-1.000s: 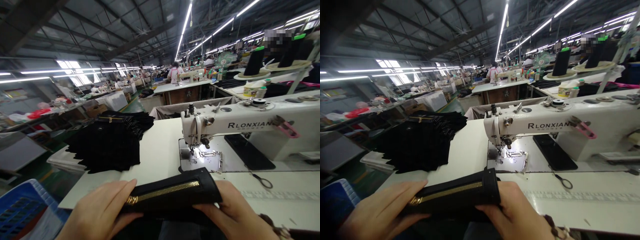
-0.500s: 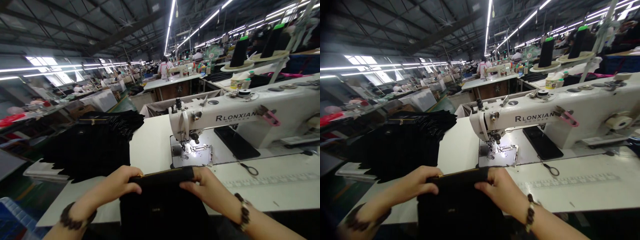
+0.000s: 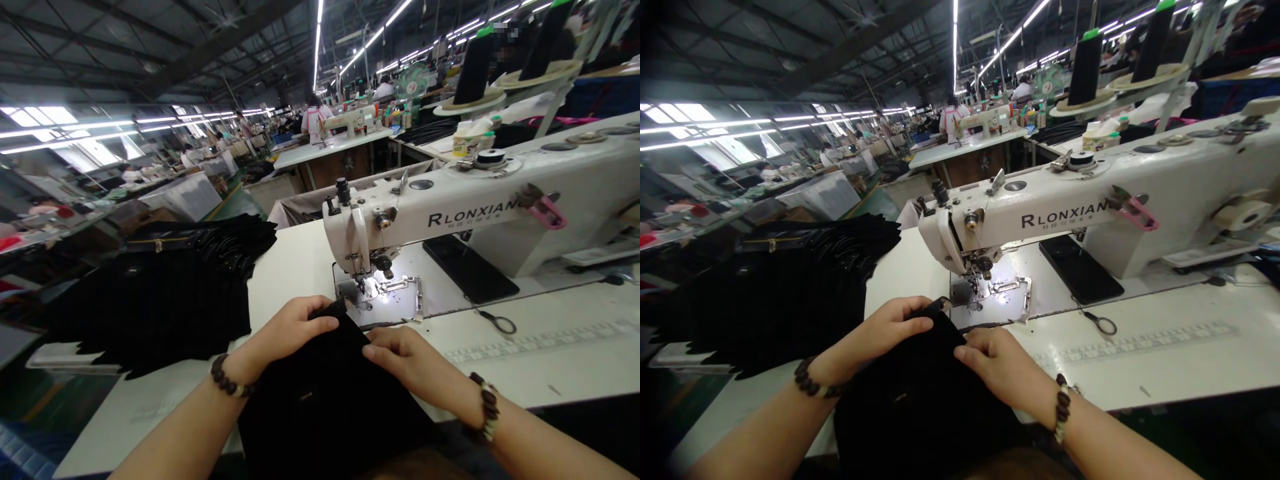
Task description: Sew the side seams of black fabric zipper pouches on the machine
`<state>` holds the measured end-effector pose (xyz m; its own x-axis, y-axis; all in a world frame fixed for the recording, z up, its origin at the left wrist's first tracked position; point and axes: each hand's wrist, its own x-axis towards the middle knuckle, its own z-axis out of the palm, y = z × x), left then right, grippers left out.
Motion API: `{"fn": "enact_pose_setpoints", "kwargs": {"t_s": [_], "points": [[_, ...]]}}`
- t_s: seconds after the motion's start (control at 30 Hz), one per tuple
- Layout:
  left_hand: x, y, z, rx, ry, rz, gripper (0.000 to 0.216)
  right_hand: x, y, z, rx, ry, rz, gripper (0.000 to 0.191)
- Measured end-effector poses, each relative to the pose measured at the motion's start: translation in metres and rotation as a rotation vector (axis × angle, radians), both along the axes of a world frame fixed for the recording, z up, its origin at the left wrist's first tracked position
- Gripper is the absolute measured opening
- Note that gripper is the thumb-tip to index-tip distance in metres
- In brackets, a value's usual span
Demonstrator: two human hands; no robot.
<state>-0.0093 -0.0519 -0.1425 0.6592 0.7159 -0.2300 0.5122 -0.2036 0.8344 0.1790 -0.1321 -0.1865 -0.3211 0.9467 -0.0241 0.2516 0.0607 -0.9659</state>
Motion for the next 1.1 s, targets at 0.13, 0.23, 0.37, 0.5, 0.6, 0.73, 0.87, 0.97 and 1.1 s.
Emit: {"fn": "enact_pose_setpoints", "kwargs": {"t_s": [0.13,0.23,0.37,0.5,0.6,0.73,0.87,0.97,1.1], "points": [[-0.002,0.003,0.004,-0.124,-0.026,0.002,0.031,0.0,-0.002,-0.002,0.046,-0.014,-0.042,0.034],[-0.001,0.002,0.008,-0.216,-0.004,-0.013,0.032,-0.002,-0.004,-0.003,0.068,-0.017,-0.093,0.033],[0.001,0.001,0.01,-0.299,-0.027,0.008,0.032,-0.003,-0.005,-0.003,0.05,-0.009,-0.116,0.032],[0.004,-0.002,0.01,-0.291,-0.027,0.05,0.031,-0.001,-0.006,-0.004,0.051,-0.005,-0.117,0.033],[0.007,-0.004,0.009,-0.251,-0.002,0.089,0.031,-0.001,-0.006,-0.004,0.049,0.008,-0.125,0.033],[0.009,-0.005,0.009,-0.167,0.031,0.124,0.029,-0.003,-0.008,-0.003,0.038,0.029,-0.165,0.033],[0.009,-0.006,0.007,-0.061,0.072,0.092,0.028,-0.004,-0.009,-0.005,0.043,0.028,-0.191,0.033],[0.01,-0.006,0.007,0.018,0.101,0.084,0.027,-0.004,-0.011,-0.006,0.028,0.043,-0.205,0.033],[0.011,-0.007,0.005,0.104,0.133,0.089,0.026,-0.004,-0.012,-0.007,-0.008,0.094,-0.257,0.031]]}}
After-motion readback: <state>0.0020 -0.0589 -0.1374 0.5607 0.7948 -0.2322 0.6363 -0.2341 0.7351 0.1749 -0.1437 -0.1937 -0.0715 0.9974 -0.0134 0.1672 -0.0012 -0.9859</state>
